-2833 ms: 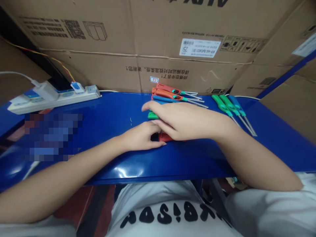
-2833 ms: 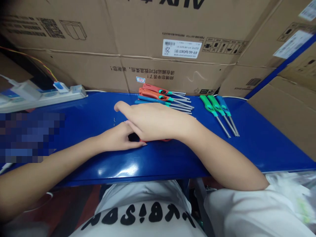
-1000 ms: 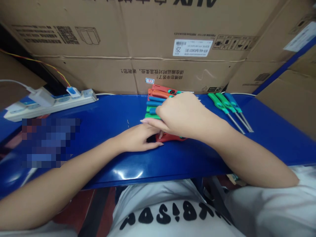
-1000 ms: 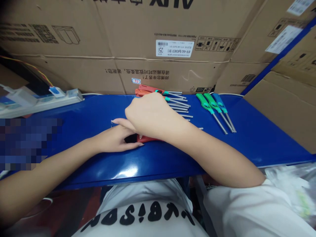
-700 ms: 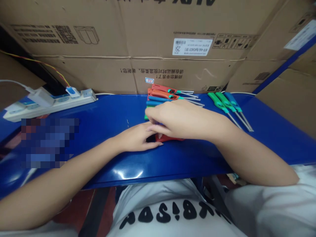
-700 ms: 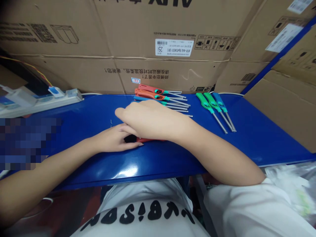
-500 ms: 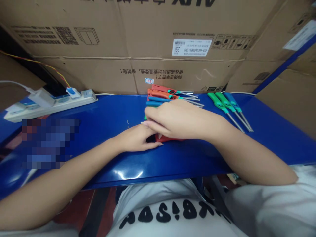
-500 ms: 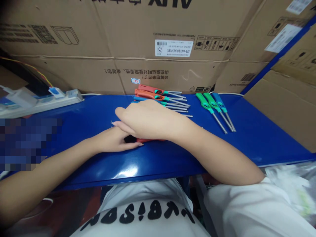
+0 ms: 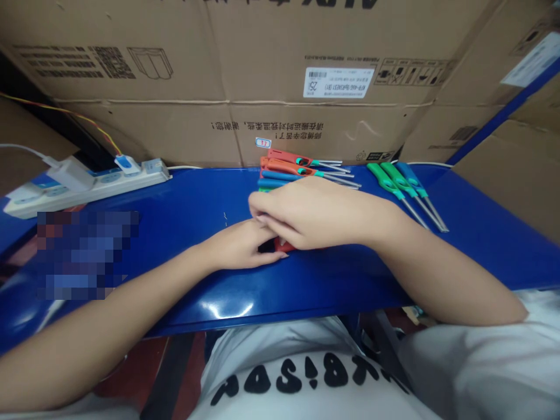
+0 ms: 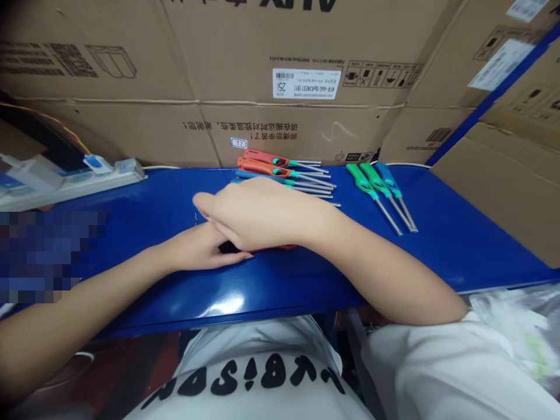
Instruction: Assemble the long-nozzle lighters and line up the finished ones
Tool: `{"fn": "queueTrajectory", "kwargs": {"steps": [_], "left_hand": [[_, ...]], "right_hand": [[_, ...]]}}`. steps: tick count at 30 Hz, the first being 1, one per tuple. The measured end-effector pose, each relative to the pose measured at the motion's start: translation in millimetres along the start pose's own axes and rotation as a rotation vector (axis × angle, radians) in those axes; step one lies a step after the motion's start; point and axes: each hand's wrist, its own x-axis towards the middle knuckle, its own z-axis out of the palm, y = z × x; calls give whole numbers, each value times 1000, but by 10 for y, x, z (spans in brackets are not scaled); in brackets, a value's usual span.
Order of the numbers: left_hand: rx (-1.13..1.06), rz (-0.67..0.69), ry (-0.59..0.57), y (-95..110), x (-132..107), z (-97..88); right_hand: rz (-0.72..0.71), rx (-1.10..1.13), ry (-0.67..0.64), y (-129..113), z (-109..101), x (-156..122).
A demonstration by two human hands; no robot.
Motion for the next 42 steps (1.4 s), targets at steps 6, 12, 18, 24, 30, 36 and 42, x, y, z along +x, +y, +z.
{"fn": "queueTrajectory", "kwargs": {"steps": [6, 12, 18, 24, 30, 36, 42], "left_hand": [[-26, 9, 45, -9, 8, 18], [-38, 22, 30, -9, 14, 5], [-24, -20, 26, -8, 11, 4], [-45, -2, 21, -9, 10, 6], [-55, -37, 26, -3, 6, 9], [-98, 14, 60, -29, 17, 16], [-60, -49, 13, -15, 27, 2]], "right_hand": [[25, 34, 3, -20, -34, -48], [-35, 110, -24, -4, -22, -48], [28, 66, -7, -1, -18, -34], [-20, 117, -19, 8, -19, -36], [49, 17, 11, -2, -6, -28], [10, 106, -28, 0, -35, -43], [12, 33, -27, 12, -29, -22]]}}
